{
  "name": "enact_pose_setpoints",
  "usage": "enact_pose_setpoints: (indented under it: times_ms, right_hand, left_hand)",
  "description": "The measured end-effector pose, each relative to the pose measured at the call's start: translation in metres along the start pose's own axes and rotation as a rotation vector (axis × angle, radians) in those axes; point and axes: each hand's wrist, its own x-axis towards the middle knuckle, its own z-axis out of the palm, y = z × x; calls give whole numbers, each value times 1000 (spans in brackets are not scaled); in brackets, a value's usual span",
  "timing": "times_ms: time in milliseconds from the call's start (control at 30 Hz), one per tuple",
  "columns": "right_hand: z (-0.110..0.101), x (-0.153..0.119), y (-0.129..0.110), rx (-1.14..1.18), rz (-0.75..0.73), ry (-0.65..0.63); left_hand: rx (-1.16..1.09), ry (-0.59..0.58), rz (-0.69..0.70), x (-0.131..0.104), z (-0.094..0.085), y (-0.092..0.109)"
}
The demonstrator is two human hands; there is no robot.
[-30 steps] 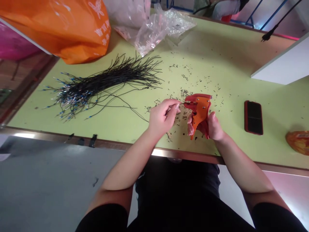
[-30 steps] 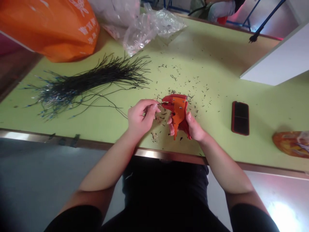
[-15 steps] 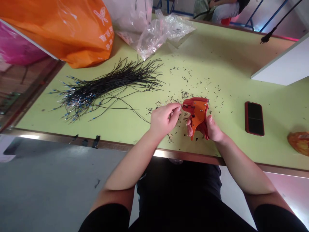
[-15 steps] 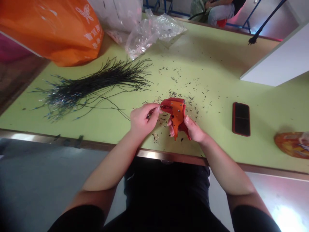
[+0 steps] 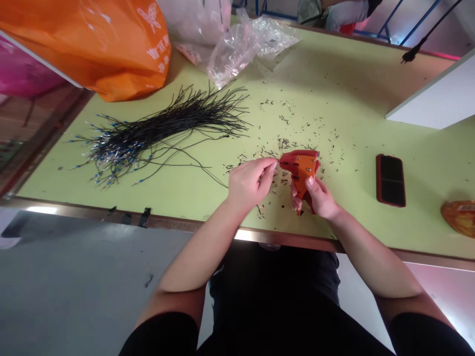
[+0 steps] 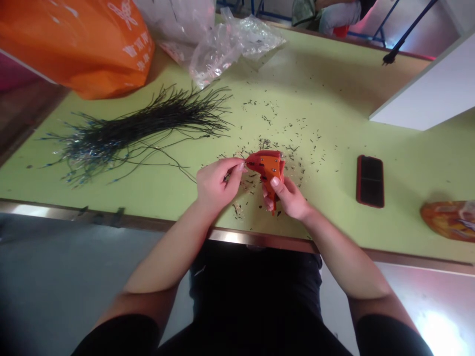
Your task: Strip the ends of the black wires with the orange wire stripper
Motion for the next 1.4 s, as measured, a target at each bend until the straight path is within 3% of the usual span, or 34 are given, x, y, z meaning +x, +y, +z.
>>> enact_pose_setpoints:
  times_ms: [200,333,467,633,700,800,967,1167,1400]
  right_hand:
    - [8,-2,1,-22,-61,57]
    - [8,-1,7,-1,-77,25]
    - [3,0,5,60,-199,23]
    - [-3,2,-16,172,-374,294]
    - [-1,3,-19,167,-356,333]
    - [6,4,-13,130,-270,287]
    - [12,7,3,113,-171,163]
    - [10,10,12,69,-153,110]
    - [9,9,18,71,-176,119]
  left_hand:
    - [7,5,-26,-1,1,-1]
    - [27,-10,-61,0,0,1]
    - [-15,44,-117,1,-3,-4]
    - [2,134,-254,1,-7,-14]
    - [36,75,-212,1,-5,-12]
    - [118,10,-123,-1,2,-6]
    - [162,26,29,-4,11,2]
    - [73,-63,66,-7,11,11]
    - [32,22,121,-5,12,15]
